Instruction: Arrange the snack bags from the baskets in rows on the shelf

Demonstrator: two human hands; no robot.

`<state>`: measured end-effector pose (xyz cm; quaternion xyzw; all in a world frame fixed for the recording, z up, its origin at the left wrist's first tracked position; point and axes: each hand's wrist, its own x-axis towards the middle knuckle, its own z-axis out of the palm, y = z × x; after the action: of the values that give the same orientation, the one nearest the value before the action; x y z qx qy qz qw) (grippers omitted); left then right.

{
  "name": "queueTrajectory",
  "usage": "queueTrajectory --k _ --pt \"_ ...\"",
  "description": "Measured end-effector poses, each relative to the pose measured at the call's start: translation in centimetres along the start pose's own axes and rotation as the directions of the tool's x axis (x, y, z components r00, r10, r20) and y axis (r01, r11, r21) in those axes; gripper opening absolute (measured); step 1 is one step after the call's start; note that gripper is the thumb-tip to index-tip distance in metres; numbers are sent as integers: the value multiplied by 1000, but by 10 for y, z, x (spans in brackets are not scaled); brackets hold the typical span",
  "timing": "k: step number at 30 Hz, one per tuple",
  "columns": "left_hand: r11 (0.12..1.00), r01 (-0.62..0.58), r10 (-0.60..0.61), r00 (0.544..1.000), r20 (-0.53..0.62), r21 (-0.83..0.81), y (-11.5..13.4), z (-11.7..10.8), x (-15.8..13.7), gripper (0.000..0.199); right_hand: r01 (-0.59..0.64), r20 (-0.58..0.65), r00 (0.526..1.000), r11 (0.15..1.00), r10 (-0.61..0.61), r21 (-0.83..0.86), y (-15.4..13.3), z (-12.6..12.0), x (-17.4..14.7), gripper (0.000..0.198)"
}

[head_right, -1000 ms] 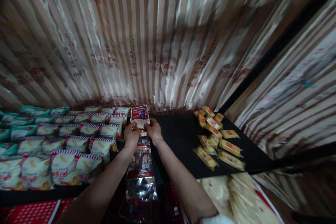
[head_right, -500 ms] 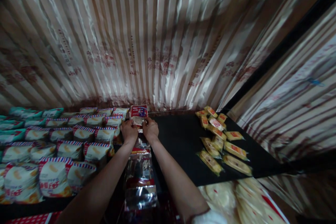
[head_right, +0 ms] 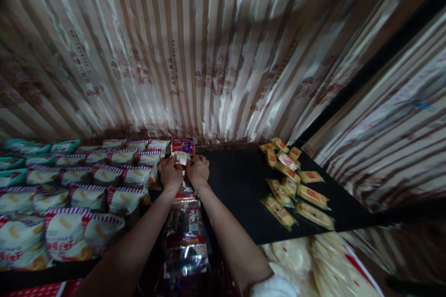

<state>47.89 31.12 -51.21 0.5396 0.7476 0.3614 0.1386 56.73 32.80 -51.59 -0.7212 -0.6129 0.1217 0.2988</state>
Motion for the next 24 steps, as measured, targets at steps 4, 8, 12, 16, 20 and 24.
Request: queueTrajectory --k 4,8,12,16,20,24 --pt "1000 -17 16 1000 18 24 1 -3 -3 41 28 -40 999 999 -27 39 4 3 -1 30" --pt "999 -25 25 1000 4 40 3 -8 -11 40 33 -67 997 995 -27 91 8 -3 -9 32" --pt "992 -121 119 992 -47 -35 5 -18 -27 33 19 -81 997 981 -3 193 13 -19 -28 32" --pt "969 -168 161 986 -54 -183 -1 -40 -59 19 -8 -132 990 937 58 348 25 -41 -62 33" --pt "922 5 -21 999 -38 -387 -26 -75 -121 15 -88 -195 948 797 251 597 52 -59 -121 39" --pt "871 173 -143 985 98 -460 -73 -107 -203 28 -259 -110 882 667 458 699 86 -63 -201 43"
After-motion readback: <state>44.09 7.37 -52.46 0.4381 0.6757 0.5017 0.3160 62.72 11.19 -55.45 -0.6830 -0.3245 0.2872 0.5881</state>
